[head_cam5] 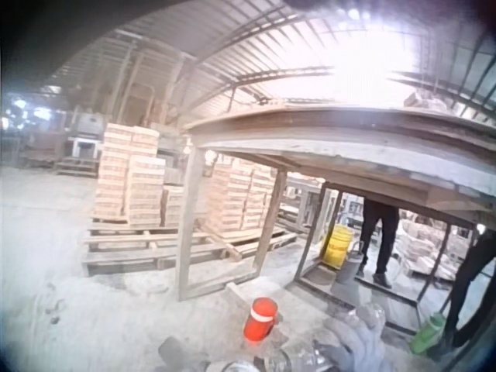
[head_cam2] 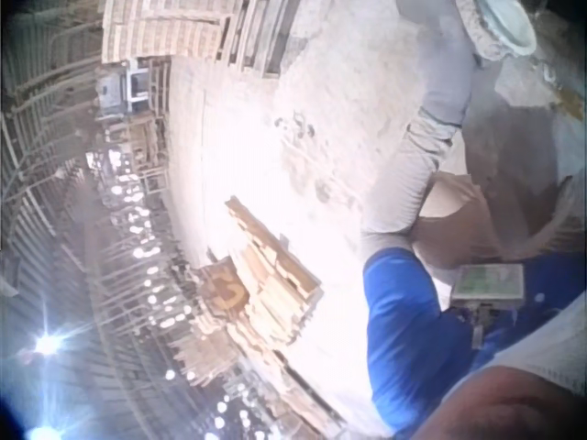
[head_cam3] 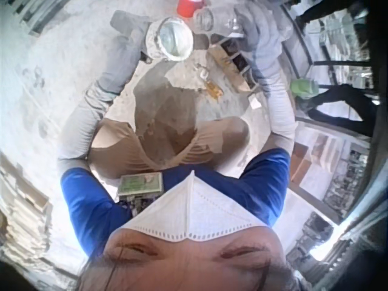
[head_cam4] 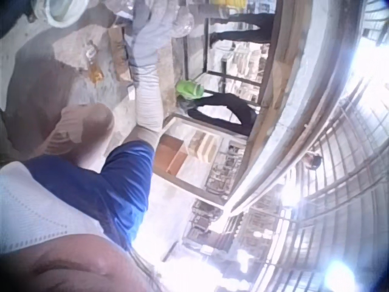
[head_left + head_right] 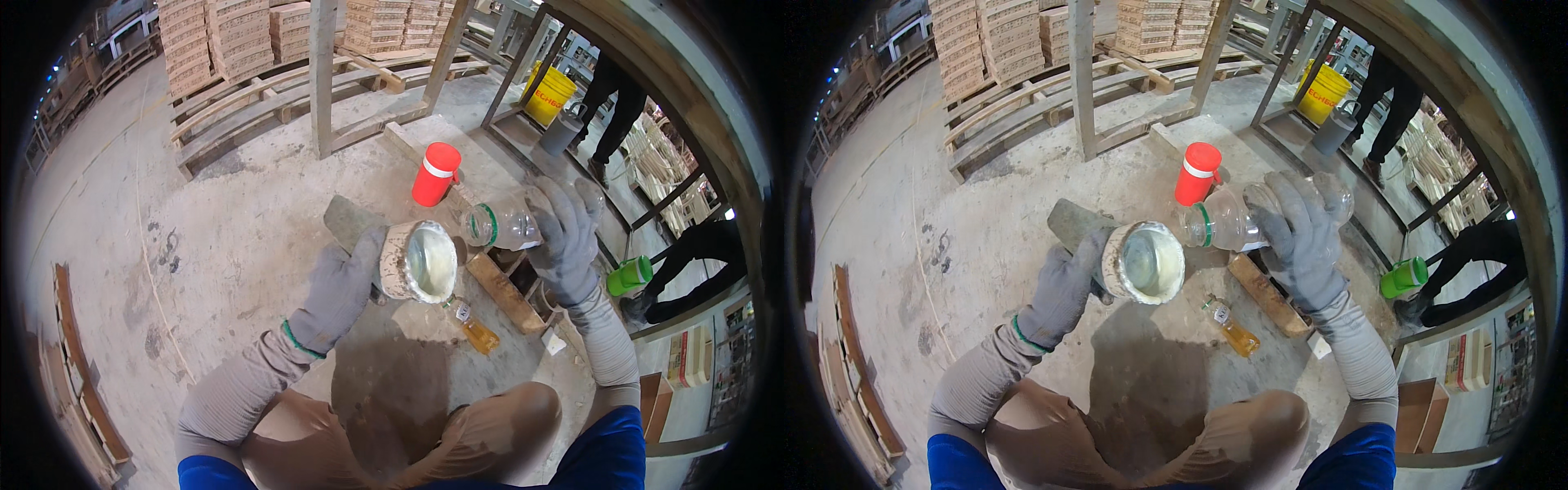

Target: The person applies glue to small wooden blocks using a brush, then inserts dowels into the holes. They periodically refill the glue container and use a power drill to mix the contents. The finished pieces are placed on a nearby rack.

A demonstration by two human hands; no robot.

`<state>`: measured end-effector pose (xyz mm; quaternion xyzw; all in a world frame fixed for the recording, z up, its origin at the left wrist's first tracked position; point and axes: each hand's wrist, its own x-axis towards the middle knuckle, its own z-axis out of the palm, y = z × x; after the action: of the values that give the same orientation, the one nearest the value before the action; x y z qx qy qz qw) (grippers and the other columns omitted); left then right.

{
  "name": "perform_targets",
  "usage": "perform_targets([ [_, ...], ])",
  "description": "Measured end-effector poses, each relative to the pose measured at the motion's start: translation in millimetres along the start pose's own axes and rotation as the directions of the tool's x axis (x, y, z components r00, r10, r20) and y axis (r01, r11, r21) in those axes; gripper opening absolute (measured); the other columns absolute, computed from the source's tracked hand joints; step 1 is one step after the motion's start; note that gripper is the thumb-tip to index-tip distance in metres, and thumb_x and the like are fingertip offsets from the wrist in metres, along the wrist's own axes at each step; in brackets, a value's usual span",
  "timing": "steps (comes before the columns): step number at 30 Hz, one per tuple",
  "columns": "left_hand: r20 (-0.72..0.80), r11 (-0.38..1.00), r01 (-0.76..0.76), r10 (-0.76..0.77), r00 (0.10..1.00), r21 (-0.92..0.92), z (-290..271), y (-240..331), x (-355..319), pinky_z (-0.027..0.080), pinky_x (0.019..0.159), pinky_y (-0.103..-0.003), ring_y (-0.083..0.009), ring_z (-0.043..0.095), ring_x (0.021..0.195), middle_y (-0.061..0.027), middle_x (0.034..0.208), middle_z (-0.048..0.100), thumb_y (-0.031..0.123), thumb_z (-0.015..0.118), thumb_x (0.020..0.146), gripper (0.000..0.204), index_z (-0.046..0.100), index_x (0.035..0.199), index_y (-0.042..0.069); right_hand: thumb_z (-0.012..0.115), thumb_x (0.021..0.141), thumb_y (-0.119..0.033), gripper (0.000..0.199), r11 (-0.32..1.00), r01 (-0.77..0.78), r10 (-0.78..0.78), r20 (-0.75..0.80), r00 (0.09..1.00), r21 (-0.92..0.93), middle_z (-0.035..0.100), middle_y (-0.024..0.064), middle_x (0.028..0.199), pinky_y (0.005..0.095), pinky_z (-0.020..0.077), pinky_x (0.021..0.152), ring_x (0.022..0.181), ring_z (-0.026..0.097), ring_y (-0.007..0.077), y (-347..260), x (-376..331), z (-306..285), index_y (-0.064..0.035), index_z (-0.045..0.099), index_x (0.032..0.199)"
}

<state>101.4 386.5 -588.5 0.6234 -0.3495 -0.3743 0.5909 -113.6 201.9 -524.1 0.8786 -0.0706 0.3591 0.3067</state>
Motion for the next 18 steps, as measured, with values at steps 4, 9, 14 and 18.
perform_targets([
  [4, -0.031, 0.998, -0.038, 0.036, 0.999, -0.045, 4.0, -9.0, -1.1, 0.046, 0.046, -0.022, -0.0074, 0.054, 0.053, -0.0044, 0.071, 0.061, 0.027, 0.042, 0.096, 0.033, 0.06, 0.106, 0.002, 0.066, 0.065, -0.016, 0.044, 0.995, 0.089, -0.087, 0.028, 0.996, -0.051, 0.054, 0.0073, 0.114, 0.0463, 0.0345, 0.095, 0.106, 0.052, 0.0269, -2.9, 19.0, -12.4, -0.0211, 0.056, 0.107],
  [9, -0.095, 0.978, -0.208, 0.206, 0.974, -0.012, 9.6, -7.7, -3.6, 0.044, 0.05, -0.025, -0.0098, 0.055, 0.055, -0.0041, 0.068, 0.06, 0.028, 0.046, 0.095, 0.03, 0.061, 0.103, 0.003, 0.063, 0.067, -0.019, 0.041, 0.98, 0.156, -0.158, -0.008, 0.987, -0.125, 0.055, 0.0048, 0.111, 0.0452, 0.035, 0.094, 0.105, 0.053, 0.0241, -2.8, 32.7, -19.8, -0.0232, 0.055, 0.107],
  [14, -0.11, 0.975, -0.223, 0.219, 0.97, -0.022, 7.0, -9.9, -2.5, 0.046, 0.062, -0.033, -0.0202, 0.059, 0.062, -0.0081, 0.068, 0.062, 0.032, 0.051, 0.092, 0.029, 0.063, 0.1, 0.006, 0.064, 0.067, -0.019, 0.044, 0.982, 0.152, -0.151, 0.017, 0.988, -0.115, 0.054, 0.0043, 0.111, 0.0454, 0.0346, 0.095, 0.102, 0.054, 0.023, -8.5, 41.9, -29.1, -0.0241, 0.053, 0.109],
  [18, -0.106, 0.996, -0.087, 0.087, 0.991, 0.01, 2.8, -6.4, -5.1, 0.046, 0.06, -0.032, -0.0187, 0.059, 0.06, -0.0076, 0.065, 0.062, 0.036, 0.052, 0.091, 0.032, 0.064, 0.094, 0.006, 0.066, 0.067, -0.018, 0.046, 0.979, 0.158, -0.157, 0.015, 0.988, -0.132, 0.053, 0.0045, 0.112, 0.0459, 0.0341, 0.095, 0.104, 0.053, 0.0235, -7.7, 39.9, -30.7, -0.0243, 0.052, 0.11],
])
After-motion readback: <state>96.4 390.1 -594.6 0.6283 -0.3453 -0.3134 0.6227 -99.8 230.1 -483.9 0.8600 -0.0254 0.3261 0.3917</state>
